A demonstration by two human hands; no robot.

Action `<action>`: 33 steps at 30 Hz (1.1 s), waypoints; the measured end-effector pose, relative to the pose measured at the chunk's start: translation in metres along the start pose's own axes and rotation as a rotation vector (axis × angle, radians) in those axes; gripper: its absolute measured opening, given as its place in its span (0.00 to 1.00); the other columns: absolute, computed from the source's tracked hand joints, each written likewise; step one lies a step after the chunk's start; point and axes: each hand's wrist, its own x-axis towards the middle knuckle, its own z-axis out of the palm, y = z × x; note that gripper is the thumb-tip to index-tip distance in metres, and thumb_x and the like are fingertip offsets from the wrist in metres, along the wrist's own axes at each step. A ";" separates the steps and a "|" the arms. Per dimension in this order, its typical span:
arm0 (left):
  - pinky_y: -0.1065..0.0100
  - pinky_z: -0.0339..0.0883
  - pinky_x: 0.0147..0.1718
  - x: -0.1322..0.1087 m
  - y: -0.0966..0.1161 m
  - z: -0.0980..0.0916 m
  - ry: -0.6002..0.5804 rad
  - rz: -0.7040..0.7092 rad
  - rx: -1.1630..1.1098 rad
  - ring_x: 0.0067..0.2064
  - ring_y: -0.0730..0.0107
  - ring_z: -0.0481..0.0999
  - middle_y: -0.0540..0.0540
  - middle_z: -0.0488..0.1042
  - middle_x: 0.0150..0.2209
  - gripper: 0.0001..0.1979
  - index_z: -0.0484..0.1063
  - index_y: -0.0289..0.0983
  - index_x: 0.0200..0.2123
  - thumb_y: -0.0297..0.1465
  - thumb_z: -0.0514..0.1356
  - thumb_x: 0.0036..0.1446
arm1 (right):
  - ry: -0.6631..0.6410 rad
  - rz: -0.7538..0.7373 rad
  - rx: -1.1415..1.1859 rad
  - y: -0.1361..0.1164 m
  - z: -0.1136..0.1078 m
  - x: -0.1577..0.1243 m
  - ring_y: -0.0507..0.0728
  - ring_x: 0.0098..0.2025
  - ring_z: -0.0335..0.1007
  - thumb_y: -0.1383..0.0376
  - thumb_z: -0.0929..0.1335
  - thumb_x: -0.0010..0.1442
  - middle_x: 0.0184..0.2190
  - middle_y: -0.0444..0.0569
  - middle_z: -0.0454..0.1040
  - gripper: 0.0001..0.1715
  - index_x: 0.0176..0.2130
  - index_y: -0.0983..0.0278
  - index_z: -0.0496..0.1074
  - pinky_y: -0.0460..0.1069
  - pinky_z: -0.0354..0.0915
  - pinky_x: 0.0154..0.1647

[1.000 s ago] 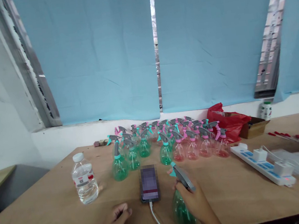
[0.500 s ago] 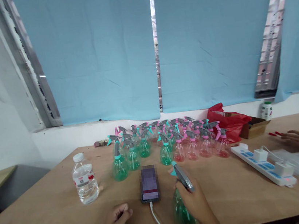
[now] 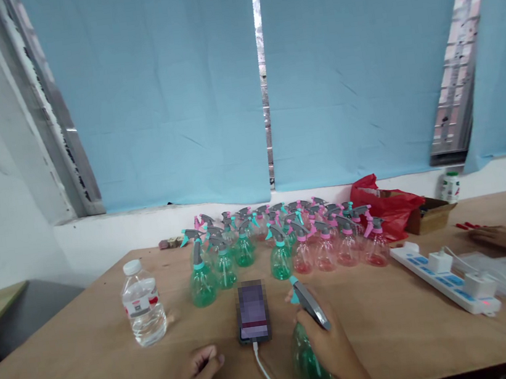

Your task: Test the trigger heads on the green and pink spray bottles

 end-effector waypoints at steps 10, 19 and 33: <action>0.68 0.50 0.31 0.001 -0.005 0.001 0.007 0.031 0.011 0.30 0.70 0.53 0.55 0.47 0.26 0.25 0.48 0.42 0.23 0.53 0.53 0.58 | -0.026 -0.032 -0.049 0.000 0.001 0.002 0.54 0.27 0.68 0.58 0.69 0.55 0.24 0.43 0.72 0.11 0.26 0.61 0.75 0.48 0.66 0.33; 0.68 0.50 0.32 0.000 -0.003 0.002 0.004 0.022 0.006 0.30 0.70 0.53 0.55 0.48 0.25 0.26 0.47 0.42 0.23 0.54 0.53 0.57 | -0.022 0.029 -0.014 0.000 0.001 0.000 0.57 0.31 0.73 0.57 0.70 0.53 0.27 0.44 0.76 0.12 0.33 0.61 0.80 0.50 0.69 0.37; 0.65 0.72 0.46 -0.020 0.021 0.029 0.143 0.211 -0.056 0.42 0.58 0.77 0.44 0.79 0.41 0.25 0.76 0.42 0.50 0.54 0.58 0.62 | 0.103 0.007 0.060 0.008 0.009 -0.009 0.59 0.39 0.75 0.56 0.70 0.56 0.34 0.47 0.79 0.14 0.38 0.61 0.80 0.51 0.69 0.44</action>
